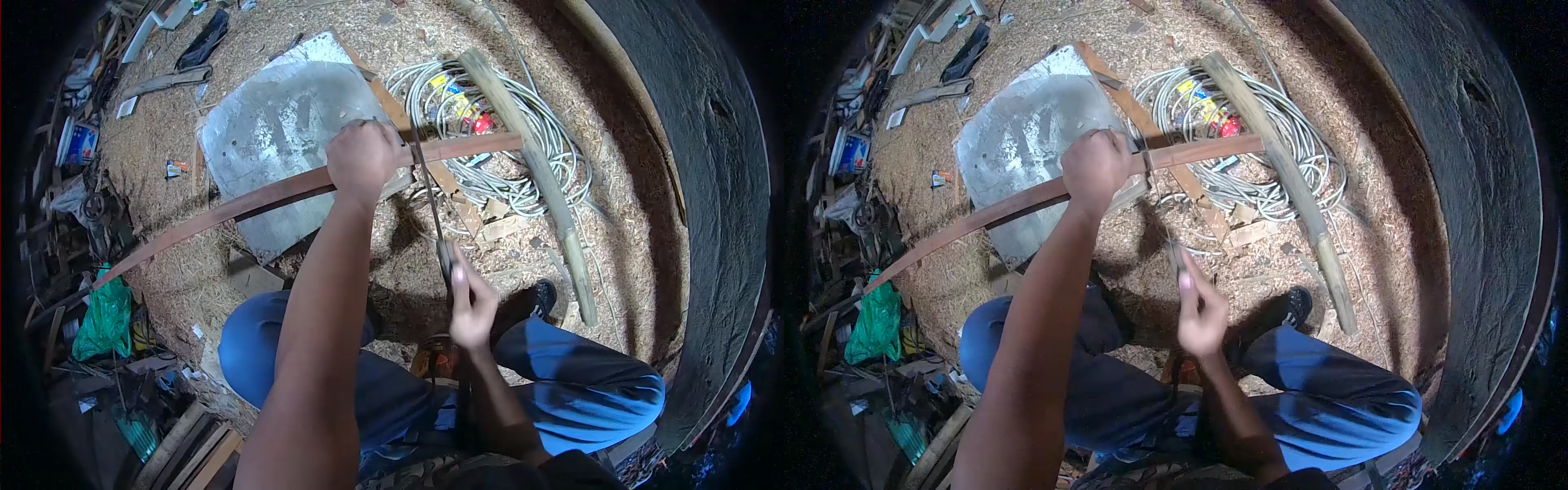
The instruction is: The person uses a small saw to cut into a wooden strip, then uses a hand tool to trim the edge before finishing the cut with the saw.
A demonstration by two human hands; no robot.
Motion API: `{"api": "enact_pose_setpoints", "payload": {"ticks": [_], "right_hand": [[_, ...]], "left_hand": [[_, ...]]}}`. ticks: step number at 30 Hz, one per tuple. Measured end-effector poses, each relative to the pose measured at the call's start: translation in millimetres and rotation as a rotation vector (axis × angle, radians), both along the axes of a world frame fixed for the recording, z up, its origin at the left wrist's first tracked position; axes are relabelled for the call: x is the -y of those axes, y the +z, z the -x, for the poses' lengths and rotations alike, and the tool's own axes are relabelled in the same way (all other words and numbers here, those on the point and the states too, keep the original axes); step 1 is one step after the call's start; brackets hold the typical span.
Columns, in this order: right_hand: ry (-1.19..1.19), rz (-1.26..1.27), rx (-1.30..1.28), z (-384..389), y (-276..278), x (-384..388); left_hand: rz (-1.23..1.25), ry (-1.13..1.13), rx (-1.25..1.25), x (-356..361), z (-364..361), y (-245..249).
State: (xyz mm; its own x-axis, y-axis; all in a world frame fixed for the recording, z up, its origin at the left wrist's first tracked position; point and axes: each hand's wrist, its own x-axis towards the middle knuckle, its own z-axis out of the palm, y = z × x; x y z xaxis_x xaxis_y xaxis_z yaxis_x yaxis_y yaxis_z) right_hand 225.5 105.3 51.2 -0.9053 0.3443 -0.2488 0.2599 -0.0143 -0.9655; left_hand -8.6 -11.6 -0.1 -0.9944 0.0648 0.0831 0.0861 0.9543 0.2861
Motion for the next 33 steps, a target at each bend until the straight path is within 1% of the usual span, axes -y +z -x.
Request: {"api": "enact_pose_setpoints", "payload": {"ticks": [1, 3, 4, 5, 7, 8, 9, 12, 14, 15, 17, 18, 20, 21, 23, 26, 27, 29, 30, 32, 33], "right_hand": [[-0.003, -0.001, 0.000, 19, 0, -1], [-0.017, 0.129, 0.362, 48, -2, 0], [-0.017, 0.106, 0.308, 47, -3, 3], [-0.017, 0.107, 0.309, 42, -1, 4], [-0.023, -0.063, -0.001, 18, 7, 6], [-0.033, -0.048, -0.035, -8, -3, 5], [-0.003, -0.136, 0.015, -26, 0, 4], [-0.005, -0.092, 0.088, -29, 10, -1], [-0.013, 0.001, 0.148, 7, 11, 0], [-0.041, 0.053, 0.232, 30, 14, 1], [-0.028, 0.099, 0.320, 56, 0, 2], [-0.031, 0.101, 0.320, 51, 0, 3], [-0.042, 0.035, 0.203, 29, 4, 6], [-0.040, 0.035, 0.204, 7, 3, 5], [-0.017, -0.090, -0.012, -34, -2, 3], [-0.028, -0.034, -0.013, -17, 6, -3], [-0.036, -0.036, -0.016, 2, 8, -4], [-0.016, 0.023, 0.232, 44, 8, -1], [-0.018, 0.024, 0.232, 48, 4, 3], [-0.075, 0.127, 0.246, 55, -3, 11], [-0.071, 0.130, 0.250, 46, 0, 11]], "left_hand": [[-0.001, -0.003, 0.000, 0, -1, 1], [0.008, 0.002, 0.005, 0, -1, 3], [0.009, -0.001, 0.003, 0, -1, 2], [0.007, 0.000, -0.003, 0, -1, 1], [0.007, 0.012, -0.009, 1, 0, 1], [0.008, 0.007, -0.011, 0, 0, 2], [0.009, 0.003, -0.010, 0, 0, 3], [0.018, 0.009, -0.003, 1, 1, 1], [0.015, 0.006, 0.001, 2, 1, 1], [0.013, 0.006, 0.006, 0, 0, 1], [0.031, 0.009, 0.025, -2, -1, 4], [0.052, 0.016, 0.049, -2, 0, 6], [0.051, 0.014, 0.045, -2, -1, 10], [0.047, 0.016, 0.039, -2, -1, 10], [0.049, 0.011, 0.049, -3, 0, 8], [0.048, 0.007, 0.045, 0, -2, 6], [0.042, -0.008, 0.021, -1, 0, 6], [0.052, -0.001, 0.026, -2, 0, 4], [0.061, 0.012, 0.031, -2, 0, 3], [0.061, 0.005, 0.011, -3, 0, 3], [0.063, 0.009, -0.001, -2, -1, 2]]}}
